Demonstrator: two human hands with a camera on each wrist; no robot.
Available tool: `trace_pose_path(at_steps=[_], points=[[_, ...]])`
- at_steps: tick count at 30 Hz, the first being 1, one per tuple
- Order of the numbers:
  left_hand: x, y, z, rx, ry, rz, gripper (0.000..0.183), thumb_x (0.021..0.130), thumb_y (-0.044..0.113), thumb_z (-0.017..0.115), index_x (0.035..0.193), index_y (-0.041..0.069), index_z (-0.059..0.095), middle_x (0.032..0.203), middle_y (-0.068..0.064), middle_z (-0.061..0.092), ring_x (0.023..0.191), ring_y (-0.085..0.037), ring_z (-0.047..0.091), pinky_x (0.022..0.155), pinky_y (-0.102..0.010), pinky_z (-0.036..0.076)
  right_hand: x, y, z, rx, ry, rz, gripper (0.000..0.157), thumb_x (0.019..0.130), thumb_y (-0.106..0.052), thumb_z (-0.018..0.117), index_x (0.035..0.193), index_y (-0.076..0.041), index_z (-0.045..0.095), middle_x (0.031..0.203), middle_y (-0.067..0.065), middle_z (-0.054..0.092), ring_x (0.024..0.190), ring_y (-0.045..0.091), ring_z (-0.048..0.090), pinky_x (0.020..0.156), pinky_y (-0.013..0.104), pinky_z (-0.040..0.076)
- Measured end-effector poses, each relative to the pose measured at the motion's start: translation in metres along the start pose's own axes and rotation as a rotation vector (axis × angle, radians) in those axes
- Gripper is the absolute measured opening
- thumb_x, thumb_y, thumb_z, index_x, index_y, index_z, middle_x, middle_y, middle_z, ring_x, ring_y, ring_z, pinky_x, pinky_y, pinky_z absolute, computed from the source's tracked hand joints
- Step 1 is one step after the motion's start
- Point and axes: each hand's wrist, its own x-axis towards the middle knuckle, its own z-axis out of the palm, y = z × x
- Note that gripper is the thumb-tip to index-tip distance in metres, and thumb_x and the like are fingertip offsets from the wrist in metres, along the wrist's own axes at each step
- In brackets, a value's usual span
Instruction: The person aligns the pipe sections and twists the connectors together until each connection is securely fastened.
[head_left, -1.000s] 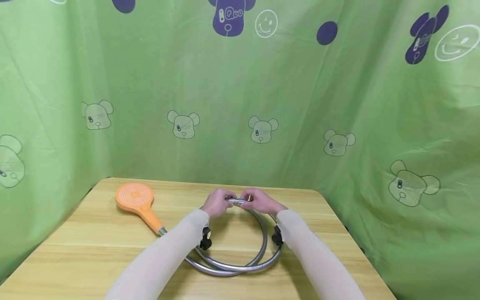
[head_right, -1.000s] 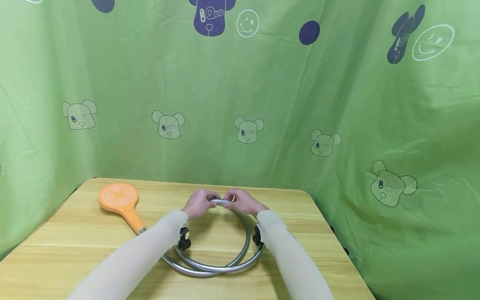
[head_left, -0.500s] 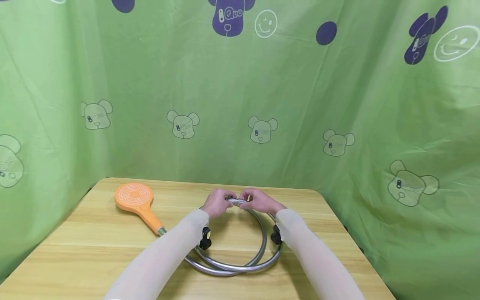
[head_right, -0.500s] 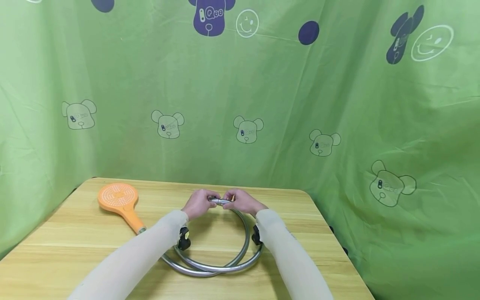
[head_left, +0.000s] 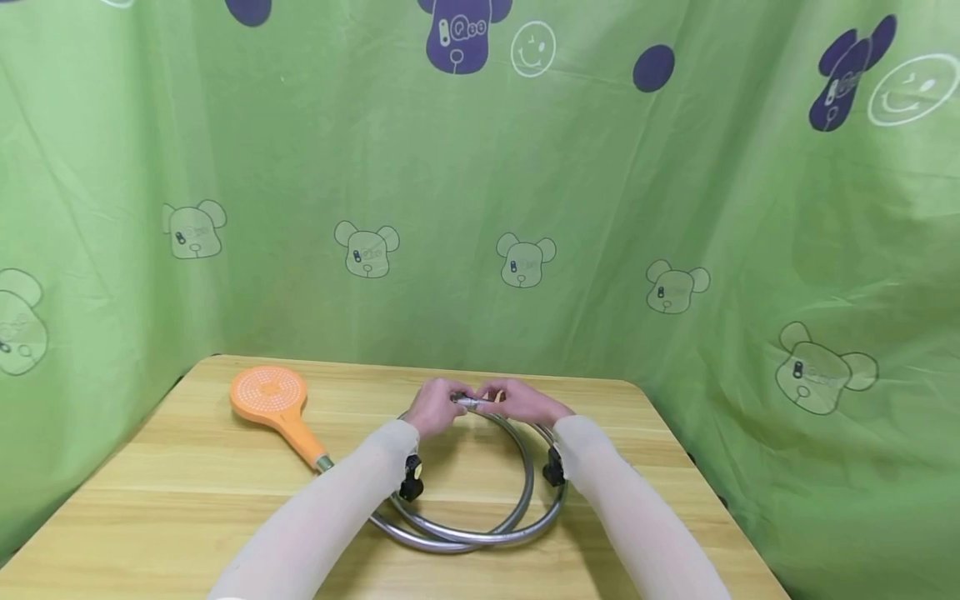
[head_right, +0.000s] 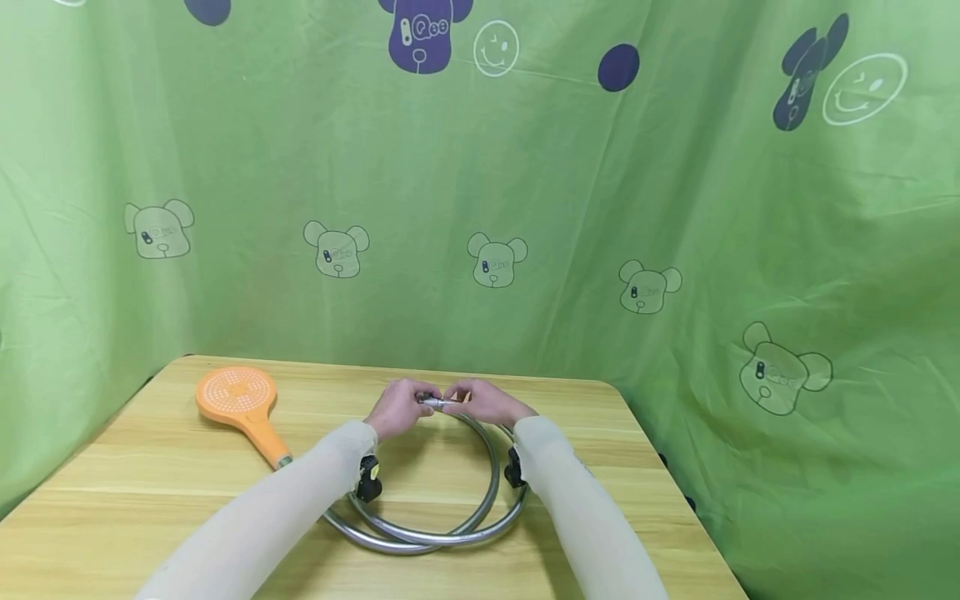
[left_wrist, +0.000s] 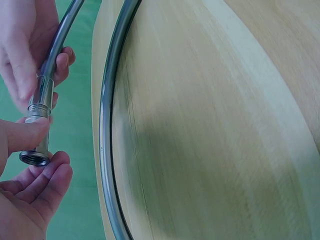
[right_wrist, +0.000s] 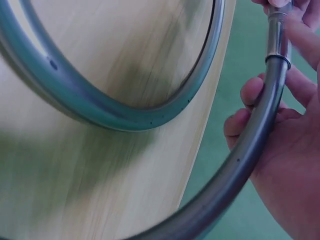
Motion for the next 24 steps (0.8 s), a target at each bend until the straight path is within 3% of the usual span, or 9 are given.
trace_pose_path(at_steps=[6,12,15,19,24], points=[[-0.0006,-0.0015,0.0003,-0.018,0.000,0.012,0.024,0.085,0.005,0.077,0.106,0.017,0.078,0.101,-0.001,0.076,0.086,-0.013,0.064,0.073,-0.029,0.054,0.0014,0.0006,0.0045,0.047,0.040,-0.023,0.013,0.093,-0.016,0.073,0.101,-0.006,0.069,0.101,0.008,0.062,0.084,0.022,0.053,0.072,0.029,0.044],[-0.0011,-0.0029,0.0001,-0.024,0.008,0.004,0.026,0.085,0.005,0.077,0.107,0.017,0.078,0.104,-0.002,0.076,0.086,-0.014,0.064,0.072,-0.028,0.053,0.0010,0.0020,0.0030,0.001,0.038,0.010,0.026,0.101,-0.027,0.061,0.108,-0.006,0.076,0.108,0.007,0.063,0.088,0.023,0.056,0.073,0.035,0.048],[-0.0014,-0.0020,-0.0002,-0.018,0.008,0.007,0.026,0.085,0.006,0.077,0.108,0.018,0.078,0.104,-0.002,0.076,0.087,-0.014,0.065,0.074,-0.029,0.054,0.0008,0.0007,0.0030,0.018,0.033,0.019,0.022,0.099,-0.029,0.064,0.111,-0.012,0.074,0.108,0.006,0.064,0.092,0.027,0.058,0.076,0.039,0.051],[-0.0007,-0.0018,0.0009,-0.017,0.005,0.012,0.026,0.085,0.005,0.078,0.106,0.019,0.078,0.102,0.000,0.076,0.086,-0.013,0.064,0.074,-0.029,0.054,0.0019,0.0018,0.0050,0.033,0.048,-0.005,0.016,0.092,-0.022,0.074,0.105,-0.014,0.069,0.100,0.006,0.063,0.089,0.024,0.056,0.074,0.034,0.048],[0.0003,-0.0024,0.0011,-0.006,0.015,0.006,0.026,0.085,0.006,0.078,0.108,0.017,0.078,0.102,-0.001,0.076,0.086,-0.013,0.064,0.075,-0.030,0.053,0.0022,0.0023,0.0042,0.017,0.040,-0.022,0.014,0.095,-0.024,0.070,0.104,-0.013,0.072,0.104,0.005,0.064,0.086,0.018,0.055,0.073,0.031,0.047]])
